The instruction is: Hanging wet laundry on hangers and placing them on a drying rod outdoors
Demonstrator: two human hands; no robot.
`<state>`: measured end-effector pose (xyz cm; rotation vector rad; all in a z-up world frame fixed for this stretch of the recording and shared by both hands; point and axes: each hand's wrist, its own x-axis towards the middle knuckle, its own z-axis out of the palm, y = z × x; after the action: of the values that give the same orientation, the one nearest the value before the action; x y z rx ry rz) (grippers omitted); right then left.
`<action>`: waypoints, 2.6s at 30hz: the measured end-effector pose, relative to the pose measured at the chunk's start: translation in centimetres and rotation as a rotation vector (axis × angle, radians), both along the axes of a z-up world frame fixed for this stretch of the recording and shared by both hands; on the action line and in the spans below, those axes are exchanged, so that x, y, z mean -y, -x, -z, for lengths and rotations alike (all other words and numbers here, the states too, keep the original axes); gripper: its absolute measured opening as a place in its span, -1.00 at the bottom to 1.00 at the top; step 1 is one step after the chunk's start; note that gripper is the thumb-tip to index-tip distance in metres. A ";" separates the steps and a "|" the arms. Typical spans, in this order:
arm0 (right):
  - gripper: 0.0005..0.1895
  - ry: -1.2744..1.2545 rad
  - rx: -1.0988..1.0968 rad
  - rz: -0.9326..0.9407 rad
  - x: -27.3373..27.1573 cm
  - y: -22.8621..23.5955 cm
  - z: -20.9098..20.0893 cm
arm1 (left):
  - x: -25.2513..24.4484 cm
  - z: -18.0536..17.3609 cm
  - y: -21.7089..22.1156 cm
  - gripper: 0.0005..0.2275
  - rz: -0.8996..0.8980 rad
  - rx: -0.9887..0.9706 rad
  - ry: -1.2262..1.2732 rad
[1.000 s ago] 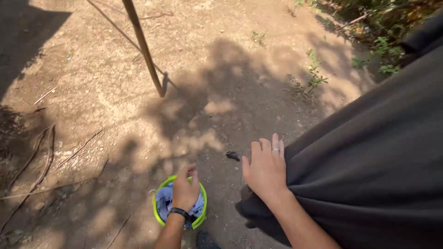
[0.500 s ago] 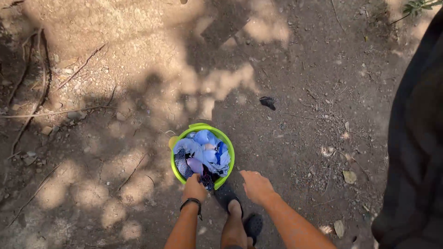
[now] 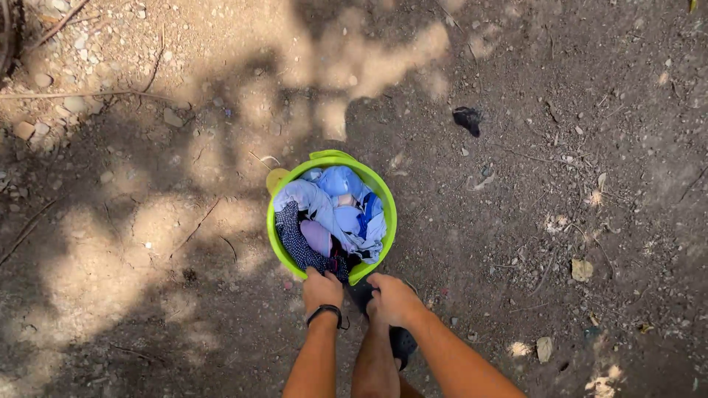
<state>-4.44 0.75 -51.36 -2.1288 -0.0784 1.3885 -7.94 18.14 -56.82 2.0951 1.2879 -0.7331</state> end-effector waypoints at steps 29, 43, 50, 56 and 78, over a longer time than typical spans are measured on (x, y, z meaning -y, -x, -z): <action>-0.74 -0.867 0.449 0.178 10.0 -12.1 -45.0 | 6.5 -47.6 -13.4 -0.68 -0.402 0.942 1.656; -0.52 -1.155 0.693 0.754 11.7 -15.0 -64.0 | 15.9 -63.8 -18.2 -0.15 0.646 1.366 1.050; -0.65 -0.833 0.796 0.726 14.6 -12.3 -70.1 | 10.4 -70.8 -22.0 -0.93 0.850 1.170 0.719; 0.32 0.234 0.942 0.538 9.8 -10.1 -75.2 | 9.2 -78.7 -23.4 -0.94 1.251 0.996 0.500; -0.70 -1.263 1.205 1.294 5.4 -18.4 -70.0 | 9.7 -71.4 -22.6 -0.60 0.986 1.231 0.986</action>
<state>13.98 -4.67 18.68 -1.0526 -0.0110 -0.6843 14.69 8.47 14.55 1.5897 -0.7114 -0.1674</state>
